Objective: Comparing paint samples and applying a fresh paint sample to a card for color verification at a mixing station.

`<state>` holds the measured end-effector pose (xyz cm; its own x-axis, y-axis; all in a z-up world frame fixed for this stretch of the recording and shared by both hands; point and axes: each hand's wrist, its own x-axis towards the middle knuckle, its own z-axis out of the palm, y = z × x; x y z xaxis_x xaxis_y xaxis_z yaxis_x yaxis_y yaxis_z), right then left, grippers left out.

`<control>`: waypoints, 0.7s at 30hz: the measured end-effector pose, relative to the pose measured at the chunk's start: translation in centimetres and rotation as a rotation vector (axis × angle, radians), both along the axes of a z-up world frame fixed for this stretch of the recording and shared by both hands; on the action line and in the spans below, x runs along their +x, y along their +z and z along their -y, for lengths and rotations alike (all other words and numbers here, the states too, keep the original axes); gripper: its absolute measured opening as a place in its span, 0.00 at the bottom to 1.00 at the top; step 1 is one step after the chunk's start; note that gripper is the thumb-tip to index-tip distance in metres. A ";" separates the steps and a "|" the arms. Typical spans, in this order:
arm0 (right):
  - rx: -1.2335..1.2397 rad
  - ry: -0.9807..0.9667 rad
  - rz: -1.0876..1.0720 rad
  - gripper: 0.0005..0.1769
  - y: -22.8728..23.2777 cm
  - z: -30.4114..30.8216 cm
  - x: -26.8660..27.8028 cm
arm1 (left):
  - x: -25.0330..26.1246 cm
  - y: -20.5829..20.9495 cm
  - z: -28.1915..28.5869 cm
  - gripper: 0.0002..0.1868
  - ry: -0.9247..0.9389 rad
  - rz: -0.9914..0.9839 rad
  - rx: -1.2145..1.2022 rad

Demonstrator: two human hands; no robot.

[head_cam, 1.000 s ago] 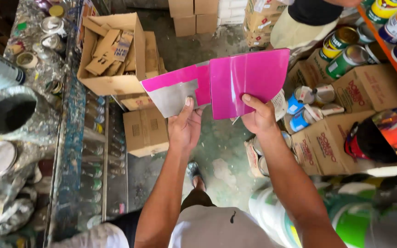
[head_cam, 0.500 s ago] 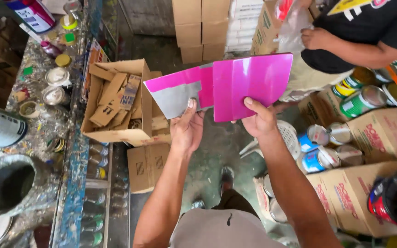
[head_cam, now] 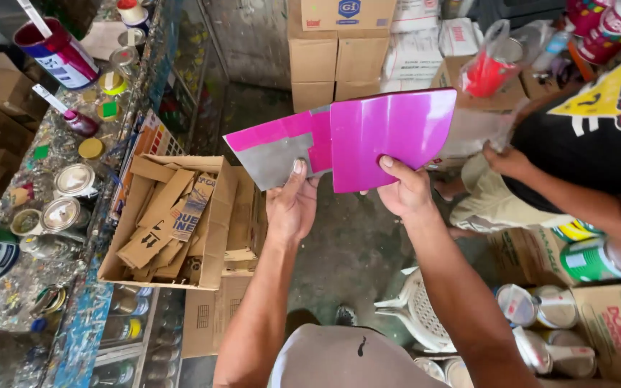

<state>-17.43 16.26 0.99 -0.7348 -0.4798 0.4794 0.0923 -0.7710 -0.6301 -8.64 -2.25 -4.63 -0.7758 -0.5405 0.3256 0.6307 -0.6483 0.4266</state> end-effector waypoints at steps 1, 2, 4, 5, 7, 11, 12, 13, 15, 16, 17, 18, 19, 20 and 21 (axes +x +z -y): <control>0.002 0.010 -0.002 0.23 -0.5 0.5 -1.7 | -1.5 -0.5 0.5 0.20 0.010 -0.002 0.002; 0.014 0.035 -0.002 0.22 -0.9 1.1 -3.5 | -3.0 -1.0 1.1 0.20 0.011 0.000 0.015; 0.022 0.063 -0.015 0.21 -0.8 2.4 -7.2 | -6.2 -0.3 2.2 0.20 0.015 -0.010 0.022; 0.012 0.065 -0.024 0.22 -0.7 3.2 -8.7 | -7.3 0.5 2.7 0.19 0.014 -0.030 0.018; 0.004 0.072 -0.034 0.24 -0.6 5.0 -11.6 | -9.3 2.8 3.7 0.19 0.019 -0.052 0.015; -0.028 0.103 -0.033 0.27 -1.0 9.8 -18.2 | -15.2 4.7 8.2 0.20 0.018 -0.079 0.008; -0.031 0.107 -0.027 0.28 -1.4 11.2 -19.9 | -17.1 4.0 9.8 0.20 0.012 -0.070 0.012; -0.023 0.107 -0.026 0.28 -1.4 12.5 -21.6 | -18.6 4.5 10.9 0.20 0.012 -0.070 0.019; -0.005 0.075 -0.029 0.29 -0.9 15.5 -25.2 | -21.8 6.1 13.5 0.20 0.020 -0.088 0.017; 0.001 0.076 -0.031 0.29 -0.9 16.6 -26.8 | -23.9 5.1 15.0 0.20 0.021 -0.090 0.024; 0.013 0.093 -0.030 0.28 -0.7 17.9 -28.6 | -26.0 4.2 16.6 0.20 0.018 -0.087 0.028; 0.026 0.110 -0.030 0.27 -0.5 19.1 -30.4 | -28.2 3.3 18.2 0.21 0.014 -0.084 0.033; 0.027 0.110 -0.031 0.27 0.2 20.4 -31.8 | -30.1 2.7 19.9 0.21 0.015 -0.085 0.034; 0.030 0.107 -0.047 0.26 0.7 21.6 -33.3 | -32.0 2.0 21.4 0.20 0.012 -0.076 0.034; 0.040 0.103 -0.050 0.25 1.0 22.4 -34.3 | -33.3 1.1 22.5 0.20 0.009 -0.055 0.041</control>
<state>-51.71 -6.13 2.01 -0.6563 -0.5706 0.4936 0.1371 -0.7336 -0.6657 -41.90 -24.72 -3.49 -0.7528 -0.5608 0.3447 0.6579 -0.6590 0.3646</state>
